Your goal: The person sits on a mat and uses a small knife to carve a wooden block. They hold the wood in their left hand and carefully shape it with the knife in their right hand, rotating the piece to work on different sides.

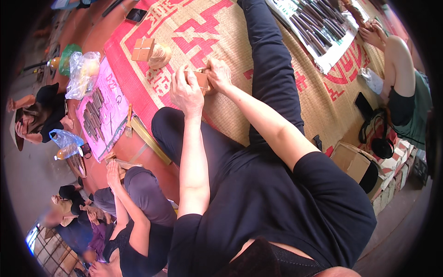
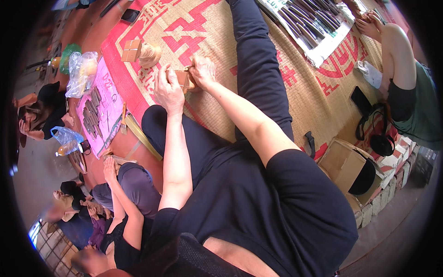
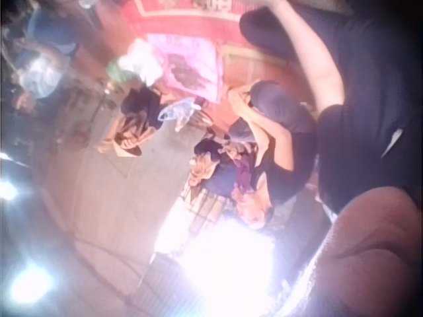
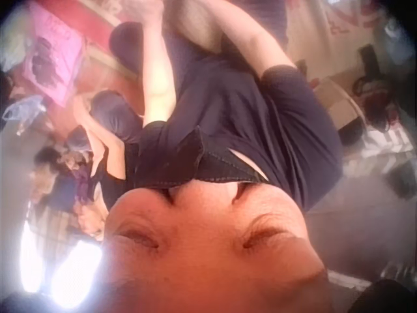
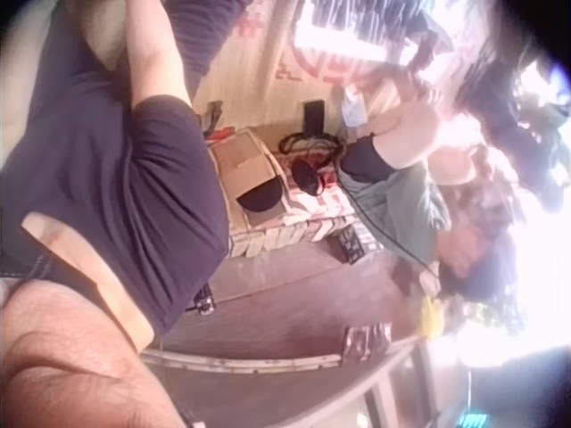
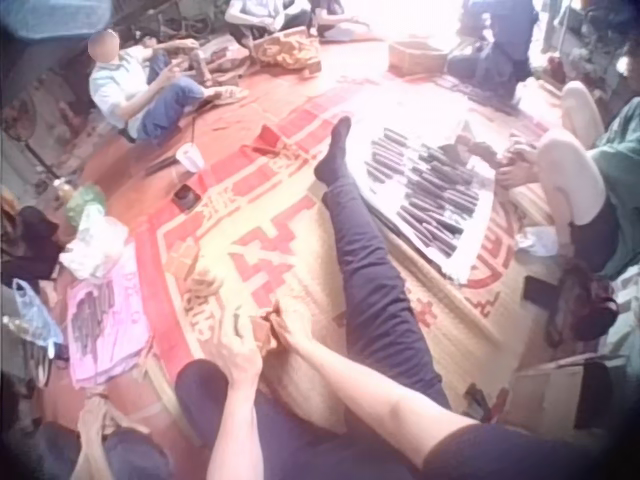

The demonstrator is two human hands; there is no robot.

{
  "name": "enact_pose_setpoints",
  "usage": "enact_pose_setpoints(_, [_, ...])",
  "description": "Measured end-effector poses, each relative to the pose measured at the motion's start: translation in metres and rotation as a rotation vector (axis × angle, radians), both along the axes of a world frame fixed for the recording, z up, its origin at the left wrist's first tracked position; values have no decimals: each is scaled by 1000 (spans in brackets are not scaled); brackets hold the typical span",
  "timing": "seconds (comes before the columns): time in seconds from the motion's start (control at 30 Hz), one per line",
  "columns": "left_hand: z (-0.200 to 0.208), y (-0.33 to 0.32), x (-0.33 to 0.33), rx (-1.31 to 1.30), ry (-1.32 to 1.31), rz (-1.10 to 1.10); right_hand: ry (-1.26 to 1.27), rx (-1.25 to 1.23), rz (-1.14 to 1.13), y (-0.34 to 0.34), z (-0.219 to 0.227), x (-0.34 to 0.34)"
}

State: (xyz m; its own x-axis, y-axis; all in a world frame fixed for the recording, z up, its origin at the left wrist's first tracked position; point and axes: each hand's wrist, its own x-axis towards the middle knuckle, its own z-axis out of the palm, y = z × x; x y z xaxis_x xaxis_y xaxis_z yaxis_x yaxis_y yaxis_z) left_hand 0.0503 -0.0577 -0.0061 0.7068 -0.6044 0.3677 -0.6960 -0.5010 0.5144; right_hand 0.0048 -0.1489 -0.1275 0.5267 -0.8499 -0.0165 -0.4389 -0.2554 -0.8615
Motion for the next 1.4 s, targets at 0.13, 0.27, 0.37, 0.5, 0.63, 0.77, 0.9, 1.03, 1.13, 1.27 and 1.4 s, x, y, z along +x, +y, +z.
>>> enact_pose_setpoints(0.13, [-1, 0, 5, -3, 0, -2, -56, 49, 31, -3, 8, -13])
enact_pose_setpoints(0.27, [-1, 3, 5, -25, -3, -8, 122, 16, 120, -3, 27, -47])
enact_pose_setpoints(0.37, [-1, 4, 5, -12, 3, 3, 221, 190, 70, -18, 51, -47])
enact_pose_setpoints(0.5, [0, 2, 3, -1, 0, 6, -2, 85, 104, -9, 36, -25])
enact_pose_setpoints(0.63, [0, 2, 4, 2, 11, -2, 96, 37, 193, -4, 25, -29])
enact_pose_setpoints(0.77, [1, 5, 6, -9, 15, 17, 265, 111, 272, -22, 44, -47])
enact_pose_setpoints(0.9, [-1, 1, 3, -26, 14, 2, 58, 52, 128, -19, 32, -27])
enact_pose_setpoints(1.03, [0, 2, 2, -8, 7, -1, 62, 43, 208, -4, 22, -26])
enact_pose_setpoints(1.13, [0, 4, 5, -19, -4, 5, 239, 165, 321, -17, 40, -49])
enact_pose_setpoints(1.27, [-2, 4, 7, -33, 23, 0, 133, 144, 204, -24, 44, -42])
enact_pose_setpoints(1.4, [0, -1, 1, -25, 24, -19, 78, 121, 188, -11, 25, -25])
